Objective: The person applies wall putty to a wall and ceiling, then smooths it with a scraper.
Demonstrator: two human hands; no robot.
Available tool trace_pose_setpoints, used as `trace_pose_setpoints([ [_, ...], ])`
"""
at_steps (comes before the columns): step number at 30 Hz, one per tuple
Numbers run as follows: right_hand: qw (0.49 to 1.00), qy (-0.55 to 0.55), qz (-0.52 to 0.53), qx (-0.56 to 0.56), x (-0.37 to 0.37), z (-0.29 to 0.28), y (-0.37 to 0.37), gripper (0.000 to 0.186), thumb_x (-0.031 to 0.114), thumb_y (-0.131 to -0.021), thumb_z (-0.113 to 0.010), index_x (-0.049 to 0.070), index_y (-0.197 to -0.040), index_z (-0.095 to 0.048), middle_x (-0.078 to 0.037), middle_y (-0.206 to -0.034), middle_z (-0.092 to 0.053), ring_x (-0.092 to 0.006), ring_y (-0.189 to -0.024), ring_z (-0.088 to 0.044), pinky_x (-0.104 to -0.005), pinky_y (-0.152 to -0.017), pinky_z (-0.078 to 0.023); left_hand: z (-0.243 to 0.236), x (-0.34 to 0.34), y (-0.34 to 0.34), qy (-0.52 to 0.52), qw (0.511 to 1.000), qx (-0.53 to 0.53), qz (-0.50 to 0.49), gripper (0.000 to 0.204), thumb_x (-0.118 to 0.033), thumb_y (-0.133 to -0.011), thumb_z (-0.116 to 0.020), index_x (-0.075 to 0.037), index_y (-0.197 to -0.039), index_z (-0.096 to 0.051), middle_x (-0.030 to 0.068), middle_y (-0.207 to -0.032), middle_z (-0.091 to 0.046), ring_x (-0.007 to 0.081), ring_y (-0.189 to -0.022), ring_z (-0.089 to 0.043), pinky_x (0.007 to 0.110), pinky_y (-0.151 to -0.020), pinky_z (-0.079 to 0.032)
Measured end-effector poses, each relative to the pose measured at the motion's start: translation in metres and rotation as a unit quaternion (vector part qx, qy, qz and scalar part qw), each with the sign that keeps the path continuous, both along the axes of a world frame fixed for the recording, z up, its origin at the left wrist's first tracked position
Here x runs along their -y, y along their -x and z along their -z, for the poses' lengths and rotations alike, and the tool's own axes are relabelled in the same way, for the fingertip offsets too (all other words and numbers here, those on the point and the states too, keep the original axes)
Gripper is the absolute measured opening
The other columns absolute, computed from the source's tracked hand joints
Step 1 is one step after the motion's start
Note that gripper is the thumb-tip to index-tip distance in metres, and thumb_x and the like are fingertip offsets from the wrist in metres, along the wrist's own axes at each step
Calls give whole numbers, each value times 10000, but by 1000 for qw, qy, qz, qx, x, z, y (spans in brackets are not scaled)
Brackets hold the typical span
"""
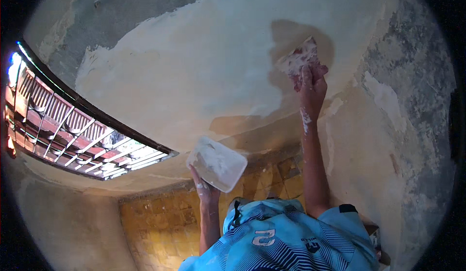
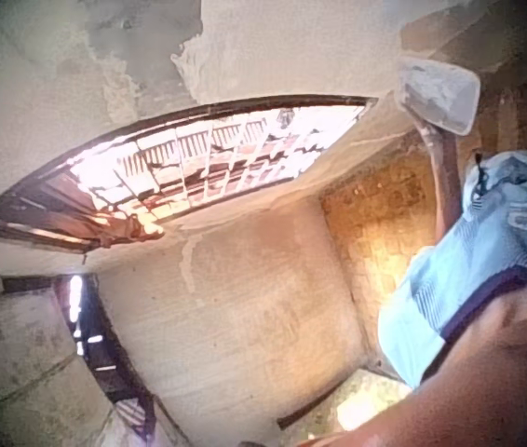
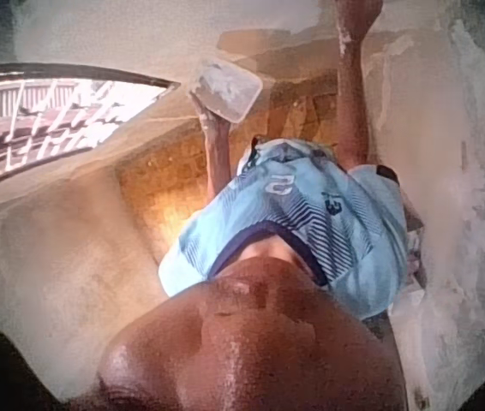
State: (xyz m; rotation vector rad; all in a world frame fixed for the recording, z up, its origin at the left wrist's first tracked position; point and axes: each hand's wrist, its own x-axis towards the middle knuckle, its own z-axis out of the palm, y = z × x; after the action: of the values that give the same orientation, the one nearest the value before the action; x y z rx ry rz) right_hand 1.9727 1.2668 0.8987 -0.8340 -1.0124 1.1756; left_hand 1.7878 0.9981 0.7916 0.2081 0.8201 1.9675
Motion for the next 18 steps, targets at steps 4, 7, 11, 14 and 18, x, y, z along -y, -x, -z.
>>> trace_pose_setpoints([
  [4, 938, -151, 208, 234, -17, -13, 31, 265, 182, -948, -493, -23, -1081, -596, -174, -860, -664, -305, -785, -659, -397, -707, -510, 11, -5, 1, 1, 999, -8, -53, 683, -550, -930, -411, -95, -1425, -288, 99, -1407, -393, 284, -1274, -397, 447, -1061, -350],
  [7, 897, -103, 124, 411, -14, -19, 64, 352, 167, -944, -434, -20, -1238, -486, -254, -993, -622, -398, -834, -626, -427, -714, -509, 12, -7, 4, 11, 997, -9, -71, 667, -534, -938, -406, -99, -1428, -279, 106, -1422, -366, 296, -1280, -382, 464, -1068, -336],
  [11, 875, -154, 165, 428, -13, 6, 102, 557, 116, -893, -485, -23, -1399, -298, -246, -1265, -506, -382, -1005, -588, -420, -751, -538, 7, -17, 11, 10, 994, -25, -101, 662, -529, -944, -393, -104, -1434, -262, 110, -1445, -330, 305, -1291, -362, 483, -1079, -318],
  [14, 909, -195, 109, 351, 2, 15, 123, 636, 77, -862, -506, -20, -1423, -222, -231, -1390, -379, -386, -1132, -510, -419, -785, -541, 7, -20, 22, 34, 993, -40, -104, 667, -534, -941, -396, -106, -1435, -262, 103, -1448, -327, 304, -1293, -362, 486, -1077, -321],
  [18, 908, -239, 165, 302, 34, 21, 120, 470, 139, -909, -487, 15, -1353, -397, -262, -959, -628, -412, -765, -629, -447, -668, -529, 3, -20, 28, 26, 994, -56, -85, 670, -519, -928, -446, -108, -1428, -274, 101, -1436, -354, 292, -1290, -378, 480, -1076, -340],
])
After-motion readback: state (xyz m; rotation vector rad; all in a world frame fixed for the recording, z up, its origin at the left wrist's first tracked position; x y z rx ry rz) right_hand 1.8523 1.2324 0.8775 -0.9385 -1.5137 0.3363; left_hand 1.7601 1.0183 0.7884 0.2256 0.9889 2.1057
